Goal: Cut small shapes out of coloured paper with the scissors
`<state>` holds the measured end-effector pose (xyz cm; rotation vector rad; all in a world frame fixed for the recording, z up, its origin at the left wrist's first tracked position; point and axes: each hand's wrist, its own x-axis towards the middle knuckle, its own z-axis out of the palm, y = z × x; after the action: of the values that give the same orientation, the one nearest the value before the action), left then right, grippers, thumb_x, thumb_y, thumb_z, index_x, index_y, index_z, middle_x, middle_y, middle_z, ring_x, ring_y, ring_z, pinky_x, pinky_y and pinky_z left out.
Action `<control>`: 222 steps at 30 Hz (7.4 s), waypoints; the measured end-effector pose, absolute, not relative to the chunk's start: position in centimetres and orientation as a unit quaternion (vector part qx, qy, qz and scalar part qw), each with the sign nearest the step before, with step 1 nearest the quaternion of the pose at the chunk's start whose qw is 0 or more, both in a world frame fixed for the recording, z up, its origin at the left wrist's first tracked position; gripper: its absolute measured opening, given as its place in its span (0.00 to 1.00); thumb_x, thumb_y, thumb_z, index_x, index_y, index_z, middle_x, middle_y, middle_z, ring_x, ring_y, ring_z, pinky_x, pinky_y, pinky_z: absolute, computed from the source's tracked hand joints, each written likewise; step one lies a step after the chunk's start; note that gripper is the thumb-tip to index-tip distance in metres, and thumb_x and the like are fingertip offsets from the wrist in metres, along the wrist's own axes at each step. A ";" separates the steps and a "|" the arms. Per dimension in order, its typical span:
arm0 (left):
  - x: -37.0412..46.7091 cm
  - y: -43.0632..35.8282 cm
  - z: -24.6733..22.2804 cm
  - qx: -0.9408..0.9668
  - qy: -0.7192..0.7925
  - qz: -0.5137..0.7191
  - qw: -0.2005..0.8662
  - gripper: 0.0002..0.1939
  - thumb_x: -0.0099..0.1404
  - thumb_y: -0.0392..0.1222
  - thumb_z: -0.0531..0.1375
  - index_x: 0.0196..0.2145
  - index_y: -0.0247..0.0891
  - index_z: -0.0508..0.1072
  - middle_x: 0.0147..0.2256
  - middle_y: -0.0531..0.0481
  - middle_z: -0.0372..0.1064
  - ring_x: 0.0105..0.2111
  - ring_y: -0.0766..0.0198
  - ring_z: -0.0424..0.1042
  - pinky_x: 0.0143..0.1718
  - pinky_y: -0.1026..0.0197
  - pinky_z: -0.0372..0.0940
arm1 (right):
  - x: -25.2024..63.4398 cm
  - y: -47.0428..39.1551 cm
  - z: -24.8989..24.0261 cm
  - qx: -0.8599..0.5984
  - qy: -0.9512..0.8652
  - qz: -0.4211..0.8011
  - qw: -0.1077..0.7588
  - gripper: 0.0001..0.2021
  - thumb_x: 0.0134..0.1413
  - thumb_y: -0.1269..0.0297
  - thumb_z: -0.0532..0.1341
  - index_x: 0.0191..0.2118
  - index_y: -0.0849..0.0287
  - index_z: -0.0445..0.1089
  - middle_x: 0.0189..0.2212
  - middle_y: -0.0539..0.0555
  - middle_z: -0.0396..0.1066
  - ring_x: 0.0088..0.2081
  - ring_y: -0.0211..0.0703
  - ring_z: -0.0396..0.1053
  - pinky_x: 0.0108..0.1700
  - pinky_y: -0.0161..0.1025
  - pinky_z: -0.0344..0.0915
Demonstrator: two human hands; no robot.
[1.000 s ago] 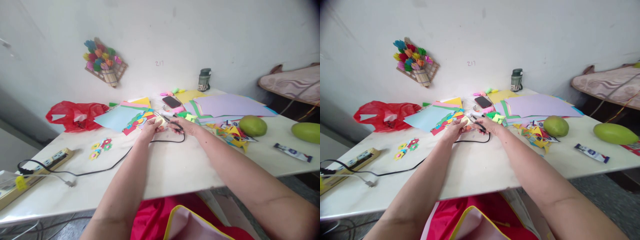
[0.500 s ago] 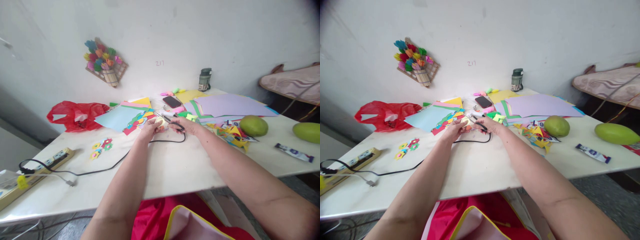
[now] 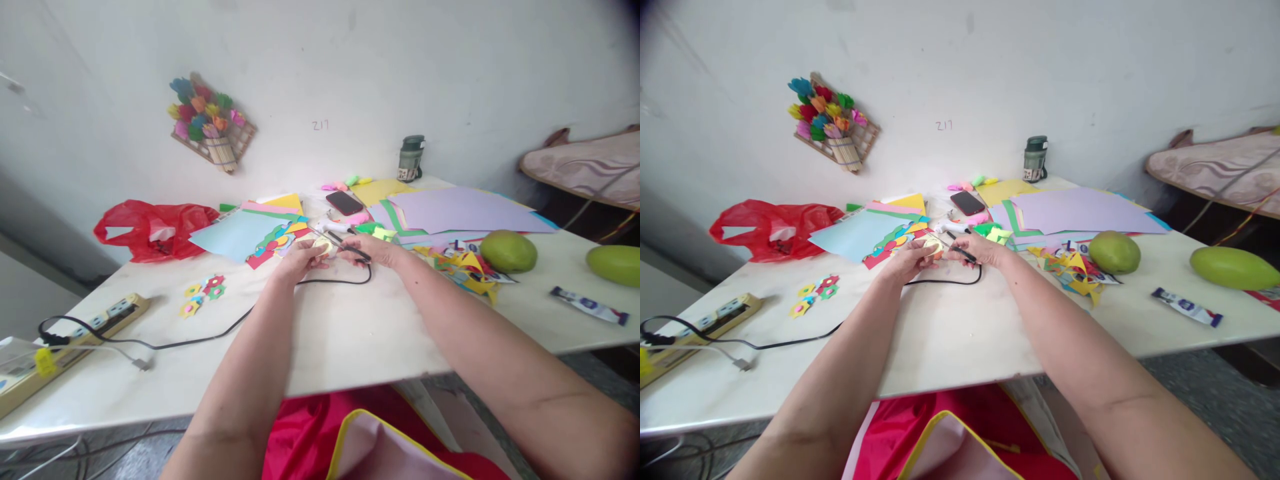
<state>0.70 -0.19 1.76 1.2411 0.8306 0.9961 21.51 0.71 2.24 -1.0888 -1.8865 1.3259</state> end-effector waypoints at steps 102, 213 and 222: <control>1.1 0.3 1.1 0.438 0.401 0.500 0.631 0.09 0.56 0.36 0.69 0.29 0.33 0.71 0.24 0.49 0.75 0.21 0.64 0.76 0.32 0.63 0.74 | 20.6 -0.8 3.3 -0.432 -0.687 0.510 0.285 0.19 0.49 0.52 0.66 0.23 0.58 0.60 0.14 0.47 0.63 0.14 0.30 0.57 0.15 0.30 0.45; 0.6 0.5 1.0 0.385 0.391 0.547 0.632 0.07 0.60 0.32 0.67 0.35 0.31 0.72 0.30 0.43 0.78 0.26 0.62 0.79 0.37 0.59 0.76 | 20.5 -0.7 3.0 -0.445 -0.674 0.501 0.310 0.20 0.41 0.51 0.71 0.24 0.60 0.64 0.13 0.44 0.62 0.14 0.29 0.56 0.16 0.30 0.52; 1.0 0.4 1.0 0.394 0.387 0.532 0.642 0.05 0.61 0.31 0.66 0.35 0.31 0.72 0.30 0.42 0.78 0.27 0.62 0.79 0.34 0.63 0.75 | 20.6 -0.5 2.7 -0.437 -0.679 0.501 0.311 0.21 0.44 0.49 0.70 0.25 0.60 0.63 0.16 0.46 0.64 0.15 0.29 0.59 0.14 0.29 0.49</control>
<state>1.03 0.40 1.01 0.8973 0.8831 1.2134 20.58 -0.48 2.67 -1.1544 -1.7913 1.3239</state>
